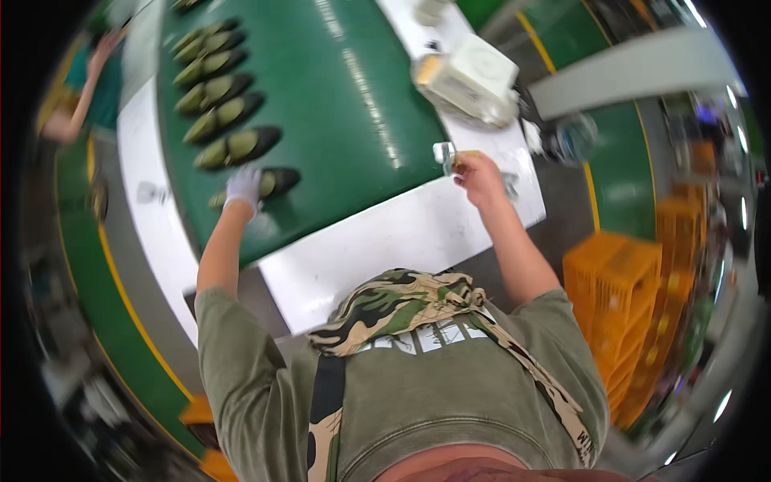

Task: The recorder applies glue to the bottom of shoe uppers and places them on a conveyor belt.

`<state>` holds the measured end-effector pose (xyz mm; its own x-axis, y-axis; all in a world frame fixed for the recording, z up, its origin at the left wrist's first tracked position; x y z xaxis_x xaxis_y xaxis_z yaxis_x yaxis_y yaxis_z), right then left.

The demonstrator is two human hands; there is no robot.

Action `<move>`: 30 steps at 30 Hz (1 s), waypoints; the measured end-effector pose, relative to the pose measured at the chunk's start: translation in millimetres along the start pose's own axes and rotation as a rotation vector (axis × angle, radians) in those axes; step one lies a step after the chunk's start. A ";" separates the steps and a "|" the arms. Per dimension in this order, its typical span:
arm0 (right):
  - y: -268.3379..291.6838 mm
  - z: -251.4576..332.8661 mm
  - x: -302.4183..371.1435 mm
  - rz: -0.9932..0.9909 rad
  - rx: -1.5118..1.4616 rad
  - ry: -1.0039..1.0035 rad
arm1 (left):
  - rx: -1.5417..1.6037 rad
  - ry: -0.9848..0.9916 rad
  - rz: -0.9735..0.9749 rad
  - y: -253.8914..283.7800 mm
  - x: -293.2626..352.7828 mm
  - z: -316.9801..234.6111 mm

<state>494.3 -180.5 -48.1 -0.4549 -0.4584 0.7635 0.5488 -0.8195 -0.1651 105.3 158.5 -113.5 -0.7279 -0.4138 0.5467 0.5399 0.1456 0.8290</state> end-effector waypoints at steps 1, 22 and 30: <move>24.5 7.1 -2.7 -0.116 -0.016 0.058 | 0.084 0.029 0.079 2.1 -9.5 9.9; 125.9 141.0 -100.1 -0.737 1.372 1.058 | 2.443 0.302 -0.570 -55.1 124.1 -81.0; 138.3 149.1 -95.6 -0.631 1.405 1.299 | 2.719 0.367 -0.801 -24.6 138.7 -164.9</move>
<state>718.2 -198.8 -50.8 -0.5504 -0.7244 -0.4150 -0.0916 -0.4417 0.8925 60.8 -50.6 -77.4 -0.2693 -0.8153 0.5126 -0.8146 -0.0910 -0.5728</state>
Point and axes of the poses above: each hand's wrist, its own x-axis away from the middle knuckle, its own y-axis out of the back of the hand, z = x × y, the point moved 2 cm from there along -x, towards the middle knuckle, and after that the axes turned 10 degrees about -y, right-handed, at the moved point
